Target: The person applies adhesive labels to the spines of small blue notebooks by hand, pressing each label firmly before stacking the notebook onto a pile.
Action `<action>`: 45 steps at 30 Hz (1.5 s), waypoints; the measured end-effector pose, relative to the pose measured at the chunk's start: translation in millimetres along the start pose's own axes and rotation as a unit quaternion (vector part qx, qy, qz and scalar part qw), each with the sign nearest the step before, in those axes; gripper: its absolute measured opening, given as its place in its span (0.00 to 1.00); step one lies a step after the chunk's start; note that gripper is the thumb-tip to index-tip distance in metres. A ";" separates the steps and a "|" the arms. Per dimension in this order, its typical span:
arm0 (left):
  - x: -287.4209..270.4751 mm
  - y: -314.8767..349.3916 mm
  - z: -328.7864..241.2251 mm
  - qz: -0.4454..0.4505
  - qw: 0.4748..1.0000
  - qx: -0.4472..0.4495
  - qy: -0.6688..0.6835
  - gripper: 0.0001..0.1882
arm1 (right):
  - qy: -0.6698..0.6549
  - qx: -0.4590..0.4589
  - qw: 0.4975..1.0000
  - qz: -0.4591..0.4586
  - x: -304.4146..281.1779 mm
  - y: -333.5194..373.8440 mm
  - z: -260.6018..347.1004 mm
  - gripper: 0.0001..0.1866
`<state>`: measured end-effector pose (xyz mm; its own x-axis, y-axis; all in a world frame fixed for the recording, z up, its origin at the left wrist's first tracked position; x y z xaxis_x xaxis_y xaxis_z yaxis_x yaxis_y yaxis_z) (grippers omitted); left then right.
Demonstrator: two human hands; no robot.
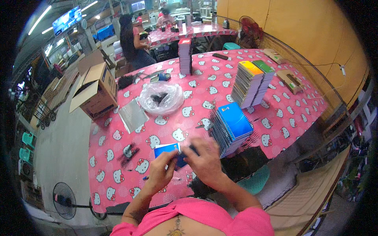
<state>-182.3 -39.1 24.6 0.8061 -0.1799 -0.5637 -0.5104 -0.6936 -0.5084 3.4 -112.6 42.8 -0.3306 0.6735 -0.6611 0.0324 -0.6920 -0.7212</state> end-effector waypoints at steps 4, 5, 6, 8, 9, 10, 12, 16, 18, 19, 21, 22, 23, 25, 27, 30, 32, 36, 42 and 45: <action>31.0 -46.1 -29.6 -0.166 0.879 -0.145 0.422 0.19 | -0.081 0.156 0.973 -0.151 -25.3 -3.5 -7.8 0.31; 42.7 -57.1 -34.1 -0.127 0.894 -0.122 0.411 0.19 | -0.144 0.202 0.958 -0.146 -27.5 0.8 -19.4 0.30; 57.0 -67.9 -34.1 -0.087 0.908 -0.098 0.399 0.20 | -0.206 0.246 0.937 -0.141 -33.0 4.1 -29.8 0.29; 71.9 -86.9 -40.5 -0.031 0.942 -0.053 0.330 0.21 | -0.143 0.252 0.943 -0.166 -49.6 -8.2 -47.4 0.25; 80.5 -99.1 -48.1 -0.007 0.959 -0.027 0.280 0.22 | -0.119 0.271 0.938 -0.179 -58.1 -12.4 -60.6 0.23; 88.8 -107.3 -57.0 0.018 0.973 -0.002 0.232 0.23 | -0.093 0.289 0.933 -0.192 -68.8 -14.8 -71.8 0.22; 113.8 -120.6 -62.6 -0.001 0.988 0.058 0.143 0.24 | 0.005 0.271 0.954 -0.130 -80.7 -16.2 -103.3 0.20; 145.8 -125.4 -48.4 0.008 0.995 0.098 0.033 0.26 | 0.131 0.227 0.963 -0.057 -62.7 -1.8 -141.4 0.19; 141.0 -121.0 -43.2 0.005 0.992 0.094 0.083 0.23 | 0.127 0.237 0.960 -0.080 -57.9 0.2 -137.1 0.18; 134.1 -115.0 -44.7 0.008 0.988 0.081 0.129 0.22 | 0.129 0.247 0.957 -0.086 -59.2 3.4 -135.2 0.18; 119.6 -101.1 -28.4 0.003 0.977 0.080 0.197 0.19 | 0.108 0.254 0.957 -0.087 -61.2 4.8 -141.0 0.17; 112.3 -87.4 -10.6 0.003 0.979 0.080 0.186 0.18 | 0.093 0.258 0.958 -0.086 -60.5 5.2 -143.6 0.17; 101.5 -70.4 13.7 0.002 0.983 0.075 0.168 0.16 | 0.083 0.257 0.959 -0.082 -57.4 2.5 -142.7 0.17; 78.0 -40.2 57.9 0.002 0.995 0.083 0.052 0.09 | 0.074 0.264 0.959 -0.071 -62.9 -1.4 -139.2 0.16; 56.1 -6.2 101.6 0.039 0.994 0.088 -0.057 0.11 | 0.124 0.224 0.964 -0.075 -65.7 -0.4 -145.1 0.16; 36.1 42.6 145.2 0.099 0.975 0.097 -0.176 0.15 | 0.127 0.172 0.966 -0.145 -64.8 -10.1 -112.2 0.16; 39.2 62.7 163.8 0.101 0.964 0.117 -0.214 0.18 | 0.025 0.133 0.976 -0.168 -55.8 -23.4 -78.8 0.16; 41.3 69.7 170.7 0.085 0.958 0.127 -0.243 0.22 | -0.200 0.085 0.975 -0.037 -5.0 -20.2 -30.7 0.16; 46.4 64.1 181.6 0.063 0.958 0.147 -0.239 0.21 | -0.325 0.193 0.922 0.082 88.9 42.9 -38.2 0.17; 53.2 64.0 186.8 0.049 0.963 0.138 -0.227 0.20 | -0.335 0.219 0.909 0.114 113.7 68.8 -41.3 0.17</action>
<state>-228.0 37.2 -159.4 0.5679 0.1317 -0.8125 -0.6885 -0.4648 -0.5566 7.0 -72.9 -90.4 -0.8674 0.2916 -0.4032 -0.1575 -0.9295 -0.3334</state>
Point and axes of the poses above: each hand's wrist, its own y-axis away from the middle knuckle, its own x-axis out of the palm, z = x × y, the point moved 1 cm from there along -y, towards the middle knuckle, and after that the axes turned 8 degrees about -z, right-handed, at the moved point
